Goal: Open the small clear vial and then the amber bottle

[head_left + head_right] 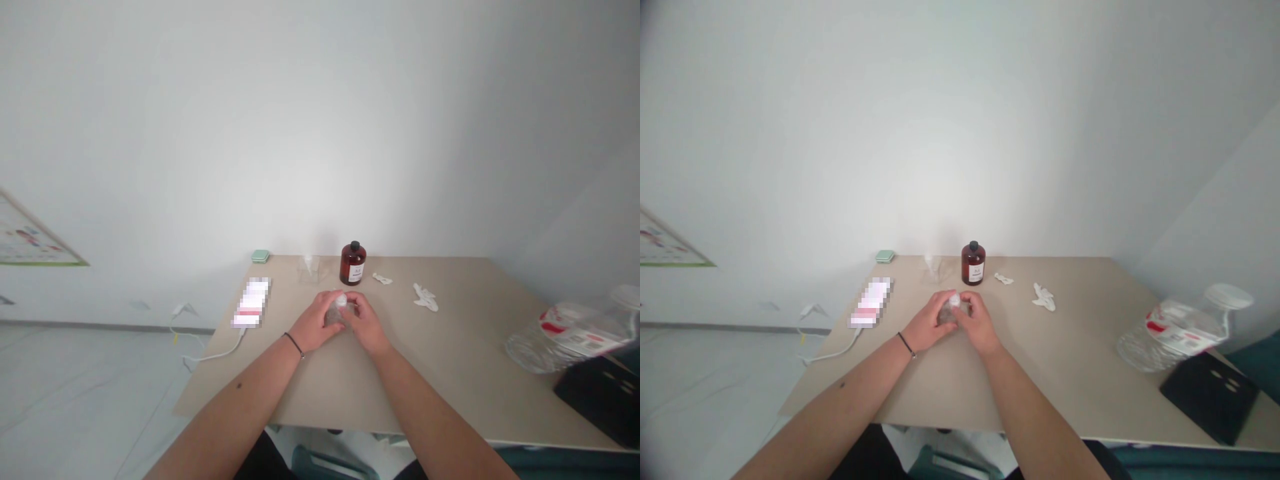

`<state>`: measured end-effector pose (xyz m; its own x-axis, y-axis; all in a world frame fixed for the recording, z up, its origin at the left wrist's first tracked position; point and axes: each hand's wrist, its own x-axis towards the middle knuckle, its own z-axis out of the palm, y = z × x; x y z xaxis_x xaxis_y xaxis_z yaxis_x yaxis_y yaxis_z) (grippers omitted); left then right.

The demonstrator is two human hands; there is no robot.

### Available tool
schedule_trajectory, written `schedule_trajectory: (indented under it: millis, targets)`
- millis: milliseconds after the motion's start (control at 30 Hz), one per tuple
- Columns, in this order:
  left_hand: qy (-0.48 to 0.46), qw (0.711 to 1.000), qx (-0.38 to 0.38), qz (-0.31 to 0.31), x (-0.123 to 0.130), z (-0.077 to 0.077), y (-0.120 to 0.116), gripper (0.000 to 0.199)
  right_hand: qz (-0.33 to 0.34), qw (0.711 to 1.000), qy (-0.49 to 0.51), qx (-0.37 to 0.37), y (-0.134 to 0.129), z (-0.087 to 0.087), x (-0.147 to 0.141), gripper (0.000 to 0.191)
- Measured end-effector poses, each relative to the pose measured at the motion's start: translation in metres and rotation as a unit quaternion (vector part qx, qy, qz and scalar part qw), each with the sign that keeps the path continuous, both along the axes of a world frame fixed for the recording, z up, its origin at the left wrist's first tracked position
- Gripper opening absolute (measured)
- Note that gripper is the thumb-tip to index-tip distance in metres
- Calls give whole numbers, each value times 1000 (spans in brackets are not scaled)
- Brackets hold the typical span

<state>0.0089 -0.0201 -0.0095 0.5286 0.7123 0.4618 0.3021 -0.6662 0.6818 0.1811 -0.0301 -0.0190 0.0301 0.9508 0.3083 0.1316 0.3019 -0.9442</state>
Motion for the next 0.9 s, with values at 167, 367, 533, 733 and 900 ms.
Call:
schedule_trajectory:
  millis: [167, 367, 533, 733, 900]
  targets:
    - [-2, 1000, -6, -3, -1, 1, 0, 78, 23, 999, -20, 26, 0, 3, 4, 30]
    - [-15, 1000, -7, -10, -1, 2, -1, 79, 5, 1000, -15, -2, -1, 2, 1, 35]
    - [-22, 999, -18, -14, -1, 1, 0, 79, 9, 1000, -20, -1, -3, 2, 2, 31]
    - [-28, 999, -23, -15, -2, 0, 0, 80, 15, 1000, -11, -10, -4, 5, 2, 35]
    - [-28, 999, -21, -14, -2, 0, 0, 78, 13, 1000, -21, -7, -3, 6, 3, 32]
